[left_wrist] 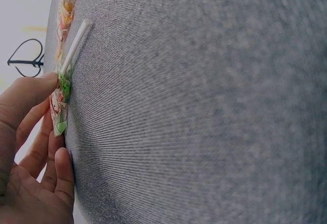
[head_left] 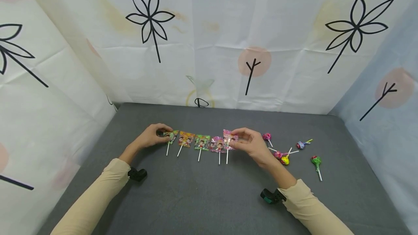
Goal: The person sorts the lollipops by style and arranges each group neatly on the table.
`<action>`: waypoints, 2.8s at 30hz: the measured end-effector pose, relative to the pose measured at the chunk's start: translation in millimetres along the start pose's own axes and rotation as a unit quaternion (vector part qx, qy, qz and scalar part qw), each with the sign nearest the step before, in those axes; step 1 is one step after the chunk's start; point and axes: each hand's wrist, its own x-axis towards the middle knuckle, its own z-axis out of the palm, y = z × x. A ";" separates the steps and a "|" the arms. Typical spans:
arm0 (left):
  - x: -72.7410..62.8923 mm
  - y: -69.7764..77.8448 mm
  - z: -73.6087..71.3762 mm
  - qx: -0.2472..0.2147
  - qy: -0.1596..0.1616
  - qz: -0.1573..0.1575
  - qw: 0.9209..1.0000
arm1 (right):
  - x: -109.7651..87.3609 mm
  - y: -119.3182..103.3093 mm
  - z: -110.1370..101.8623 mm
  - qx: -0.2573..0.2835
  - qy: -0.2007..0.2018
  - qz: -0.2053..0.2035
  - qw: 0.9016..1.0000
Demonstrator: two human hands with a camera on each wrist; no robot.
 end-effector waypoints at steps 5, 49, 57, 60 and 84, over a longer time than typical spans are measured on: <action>-0.6 9.1 -1.9 -0.005 -0.004 -0.008 1.000 | 6.4 2.6 16.8 0.006 -0.029 0.009 1.000; 2.7 -3.1 -0.9 0.010 0.006 -0.013 1.000 | 27.9 31.3 123.8 0.027 -0.095 0.002 0.995; 1.5 -2.8 -1.3 0.008 0.003 -0.010 1.000 | 24.6 22.5 110.2 0.004 -0.092 0.016 0.996; 1.3 -2.5 -1.3 0.006 0.002 -0.012 1.000 | 23.8 18.8 102.8 0.001 -0.091 0.014 0.996; 1.4 -0.2 -0.6 -0.003 -0.003 -0.027 1.000 | 12.6 18.3 -13.8 -0.078 -0.005 0.020 0.997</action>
